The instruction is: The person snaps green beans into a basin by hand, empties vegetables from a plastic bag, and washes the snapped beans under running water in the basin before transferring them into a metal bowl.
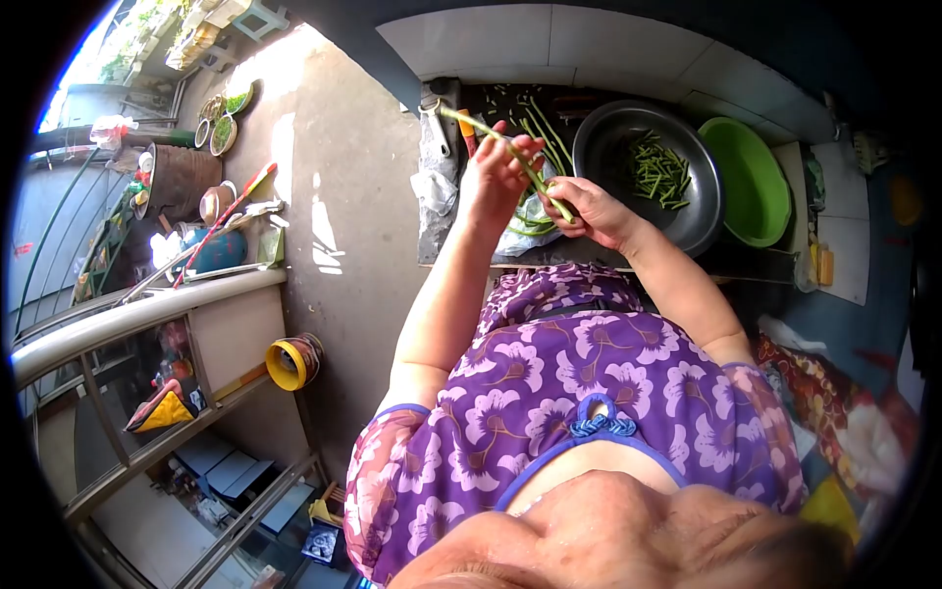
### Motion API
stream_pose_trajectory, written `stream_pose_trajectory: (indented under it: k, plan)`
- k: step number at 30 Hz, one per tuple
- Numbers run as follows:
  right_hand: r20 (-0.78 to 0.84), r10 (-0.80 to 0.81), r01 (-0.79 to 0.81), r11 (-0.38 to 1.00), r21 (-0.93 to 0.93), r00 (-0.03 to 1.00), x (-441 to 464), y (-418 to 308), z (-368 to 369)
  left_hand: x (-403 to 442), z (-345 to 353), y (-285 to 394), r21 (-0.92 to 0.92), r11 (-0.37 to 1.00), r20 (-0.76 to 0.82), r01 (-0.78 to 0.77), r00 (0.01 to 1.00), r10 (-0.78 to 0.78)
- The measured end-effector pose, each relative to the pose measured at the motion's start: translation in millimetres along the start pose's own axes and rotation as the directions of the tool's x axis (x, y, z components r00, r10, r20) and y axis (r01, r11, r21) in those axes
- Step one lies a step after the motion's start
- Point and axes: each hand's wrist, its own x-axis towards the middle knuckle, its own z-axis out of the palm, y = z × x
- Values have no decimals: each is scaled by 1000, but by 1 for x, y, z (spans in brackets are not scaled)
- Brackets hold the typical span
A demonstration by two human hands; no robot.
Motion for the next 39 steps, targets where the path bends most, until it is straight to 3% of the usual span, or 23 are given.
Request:
stream_pose_trajectory:
  k: [3, 4, 8, 11, 12, 14, 15, 17, 21, 22, 25, 26, 29, 30, 33, 35, 36, 39]
  plan:
    - [-204, -79, 33, 976, -217, 976, 16, 16, -10, 12, -19, 3, -55, 998, -136, -38, 990, 30]
    - [-232, -104, 58, 978, -198, 967, 22, 22, -15, 12, -24, -5, -78, 991, -142, -105, 986, 93]
    - [-391, 150, -49, 966, 256, 908, 46, 37, -28, 10, -26, -44, -67, 962, -246, -264, 939, 240]
    - [-308, 286, -37, 785, 619, 907, 66, 60, -70, -2, -20, -50, -111, 952, -273, -284, 930, 246]
    - [-409, 269, 52, 779, 625, 872, 63, 57, -77, -5, -21, -49, -137, 949, -248, -283, 938, 243]
    - [-516, 135, 131, 885, 447, 846, 53, 59, -86, -2, -38, -52, -212, 943, -129, -255, 964, 232]
    - [-575, 85, 129, 938, 322, 814, 37, 43, -63, -3, -33, -49, -152, 964, -114, -217, 973, 201]
    - [-281, 78, -5, 968, 250, 956, 17, 25, -44, -12, -20, -43, -30, 992, -97, -124, 988, 121]
    - [3, 94, -93, 986, 139, 996, 14, 12, -29, -16, -24, -46, 73, 997, -38, -13, 999, 15]
    - [-24, 94, -90, 985, 144, 995, 12, 11, -22, -15, -21, -44, 82, 997, -52, -16, 998, 20]
    - [68, 97, -89, 989, -115, 993, 11, 8, -25, -10, -15, -31, 103, 994, -95, -20, 995, 29]
    - [39, 82, -75, 984, -164, 996, 9, 10, -22, -2, -25, -26, 17, 999, -78, -42, 996, 43]
    - [-265, -22, -37, 976, -216, 964, 22, 27, -28, 4, -32, -21, -35, 994, -95, -104, 990, 100]
    - [-208, -37, 10, 992, -126, 977, 32, 34, -47, 4, -36, -29, -74, 989, -47, -124, 992, 121]
    - [-583, 95, 3, 986, 165, 807, 44, 42, -73, 1, -32, -39, -93, 981, 34, -171, 984, 175]
    - [-481, -7, 45, 997, 67, 876, 32, 41, -66, -3, -23, -38, -24, 991, -20, -135, 991, 134]
    - [-373, 10, 23, 996, 84, 928, 25, 29, -48, -10, -17, -35, 38, 999, -75, -37, 996, 40]
    - [-158, 56, -45, 997, 70, 986, 16, 9, -20, -16, -19, -40, 138, 990, -57, 15, 998, -7]
